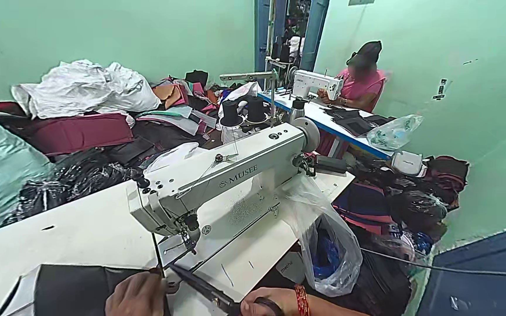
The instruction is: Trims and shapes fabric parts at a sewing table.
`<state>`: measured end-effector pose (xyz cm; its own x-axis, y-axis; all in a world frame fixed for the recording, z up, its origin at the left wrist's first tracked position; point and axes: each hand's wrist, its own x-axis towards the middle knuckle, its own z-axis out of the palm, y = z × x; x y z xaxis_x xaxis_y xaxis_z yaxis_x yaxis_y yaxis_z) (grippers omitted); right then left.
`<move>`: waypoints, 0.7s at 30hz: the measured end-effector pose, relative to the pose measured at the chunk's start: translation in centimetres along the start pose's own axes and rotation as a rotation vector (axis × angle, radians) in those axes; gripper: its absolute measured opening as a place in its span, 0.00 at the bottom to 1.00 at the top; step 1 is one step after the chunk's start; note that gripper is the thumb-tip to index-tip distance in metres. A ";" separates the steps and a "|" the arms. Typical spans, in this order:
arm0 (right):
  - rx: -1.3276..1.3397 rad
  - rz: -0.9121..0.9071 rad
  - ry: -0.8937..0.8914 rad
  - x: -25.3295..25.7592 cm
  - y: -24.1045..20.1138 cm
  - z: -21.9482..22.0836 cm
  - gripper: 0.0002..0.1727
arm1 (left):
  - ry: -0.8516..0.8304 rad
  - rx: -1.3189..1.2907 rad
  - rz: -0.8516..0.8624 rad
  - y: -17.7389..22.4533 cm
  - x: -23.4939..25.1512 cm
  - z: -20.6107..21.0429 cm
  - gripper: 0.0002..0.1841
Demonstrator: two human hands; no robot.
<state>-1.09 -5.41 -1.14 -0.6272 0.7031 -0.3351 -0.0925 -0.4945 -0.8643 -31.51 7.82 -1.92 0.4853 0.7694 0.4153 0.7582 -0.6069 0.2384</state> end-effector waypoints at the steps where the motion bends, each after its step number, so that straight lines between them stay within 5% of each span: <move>1: -0.006 -0.001 0.030 -0.5 0.0 -0.4 0.21 | -0.033 0.018 0.069 0.4 0.3 -0.3 0.33; 4: -0.005 0.009 0.136 -2.1 -0.2 -1.2 0.21 | -0.099 0.056 0.133 0.9 2.0 -1.3 0.29; 5: -0.003 0.012 0.158 -2.5 -0.2 -1.4 0.21 | -0.125 0.049 0.072 0.6 2.8 -1.8 0.23; 9: 0.011 0.009 0.203 -3.6 -0.3 -1.6 0.23 | -0.361 0.066 -0.138 -2.9 5.3 -3.8 0.24; 16: -0.004 0.001 0.213 -3.5 0.2 -1.5 0.21 | -0.628 0.089 -0.104 -4.9 7.1 -6.9 0.14; 19: -0.017 0.017 0.217 -3.5 0.1 -1.5 0.19 | -0.496 0.090 -0.104 -7.6 7.5 -10.3 0.13; 21: -0.034 0.033 0.213 -3.5 0.1 -1.7 0.21 | -0.091 0.145 0.111 -17.8 6.1 -9.1 0.13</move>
